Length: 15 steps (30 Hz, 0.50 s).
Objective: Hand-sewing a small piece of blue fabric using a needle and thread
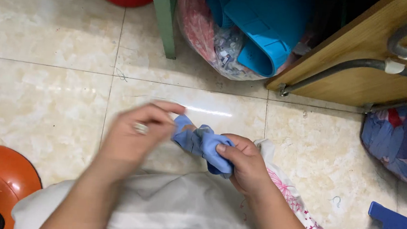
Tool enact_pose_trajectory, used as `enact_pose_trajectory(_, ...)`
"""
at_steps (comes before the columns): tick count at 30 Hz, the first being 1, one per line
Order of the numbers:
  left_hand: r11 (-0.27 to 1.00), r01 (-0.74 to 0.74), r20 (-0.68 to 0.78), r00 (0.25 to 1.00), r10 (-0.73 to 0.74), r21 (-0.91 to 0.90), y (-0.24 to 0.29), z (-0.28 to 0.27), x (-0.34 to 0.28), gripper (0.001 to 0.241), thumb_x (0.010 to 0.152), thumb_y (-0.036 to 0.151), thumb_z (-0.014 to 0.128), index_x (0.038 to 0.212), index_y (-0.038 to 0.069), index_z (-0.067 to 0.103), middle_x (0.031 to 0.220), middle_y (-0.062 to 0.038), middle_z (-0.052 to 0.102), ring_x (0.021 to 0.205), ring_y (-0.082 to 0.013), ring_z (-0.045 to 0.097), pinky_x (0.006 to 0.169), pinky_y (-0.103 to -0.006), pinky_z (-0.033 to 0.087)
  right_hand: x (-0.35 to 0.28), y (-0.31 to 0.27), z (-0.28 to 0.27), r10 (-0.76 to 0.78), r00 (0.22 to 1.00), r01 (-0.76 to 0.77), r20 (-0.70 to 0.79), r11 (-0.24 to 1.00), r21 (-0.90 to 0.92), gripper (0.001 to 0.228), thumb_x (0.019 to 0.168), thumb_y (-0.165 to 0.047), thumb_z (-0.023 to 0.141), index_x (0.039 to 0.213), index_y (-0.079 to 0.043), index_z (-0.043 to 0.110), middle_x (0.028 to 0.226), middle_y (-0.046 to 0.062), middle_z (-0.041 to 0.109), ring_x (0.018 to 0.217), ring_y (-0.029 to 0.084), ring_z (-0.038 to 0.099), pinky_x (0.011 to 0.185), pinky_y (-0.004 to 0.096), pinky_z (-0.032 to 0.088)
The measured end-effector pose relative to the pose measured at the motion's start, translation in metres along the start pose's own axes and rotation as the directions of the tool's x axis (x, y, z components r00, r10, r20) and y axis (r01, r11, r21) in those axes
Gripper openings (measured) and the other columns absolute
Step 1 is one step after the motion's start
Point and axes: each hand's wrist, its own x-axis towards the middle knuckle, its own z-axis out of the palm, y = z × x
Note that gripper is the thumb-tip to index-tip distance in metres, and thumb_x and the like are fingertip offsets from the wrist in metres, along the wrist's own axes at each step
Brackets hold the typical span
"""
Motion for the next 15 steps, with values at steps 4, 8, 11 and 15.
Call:
enact_pose_trajectory(4, 0.972, 0.117, 0.140, 0.986, -0.090, -0.202, -0.019, 0.032, 0.003, 0.007, 0.086, 0.000, 0.075, 0.089, -0.001, 0.069, 0.116, -0.018, 0.077, 0.066, 0.0006, 0.059, 0.058, -0.0149, 0.050, -0.004, -0.001, 0.010, -0.098, 0.991, 0.097, 0.094, 0.995, 0.012, 0.013, 0.083, -0.005, 0.066, 0.076, 0.006, 0.068, 0.043, 0.007, 0.044, 0.037, 0.009, 0.037, 0.037, 0.021, 0.035)
enact_pose_trajectory(8, 0.944, 0.196, 0.199, 0.969, -0.145, -0.266, -0.036, 0.030, 0.002, 0.013, 0.082, -0.006, 0.079, 0.089, -0.004, 0.067, 0.097, -0.017, 0.076, 0.067, -0.0047, 0.065, 0.059, -0.0183, 0.055, -0.001, 0.011, 0.000, -0.098, 0.989, 0.101, 0.113, 0.995, -0.020, 0.014, 0.083, -0.006, 0.067, 0.076, 0.006, 0.069, 0.043, 0.006, 0.045, 0.038, 0.008, 0.037, 0.038, 0.020, 0.034)
enact_pose_trajectory(11, 0.923, 0.186, 0.127, 0.980, -0.151, -0.336, -0.042, 0.024, 0.002, 0.015, 0.078, -0.013, 0.078, 0.085, -0.008, 0.067, 0.087, -0.019, 0.074, 0.058, -0.0046, 0.059, 0.044, -0.0131, 0.044, 0.002, 0.019, -0.008, -0.090, 0.991, 0.093, 0.095, 0.995, -0.023, 0.013, 0.082, -0.004, 0.068, 0.081, 0.008, 0.072, 0.042, 0.006, 0.046, 0.034, 0.008, 0.038, 0.034, 0.022, 0.035)
enact_pose_trajectory(15, 0.875, 0.105, -0.003, 0.993, -0.121, -0.472, -0.035, 0.011, 0.004, 0.017, 0.078, -0.015, 0.077, 0.083, -0.006, 0.064, 0.084, -0.021, 0.070, 0.045, -0.0039, 0.045, 0.035, -0.0151, 0.035, 0.002, 0.016, -0.009, -0.093, 0.993, 0.098, 0.073, 0.992, -0.074, 0.012, 0.082, -0.003, 0.068, 0.077, 0.006, 0.073, 0.042, 0.006, 0.048, 0.036, 0.007, 0.039, 0.036, 0.020, 0.033)
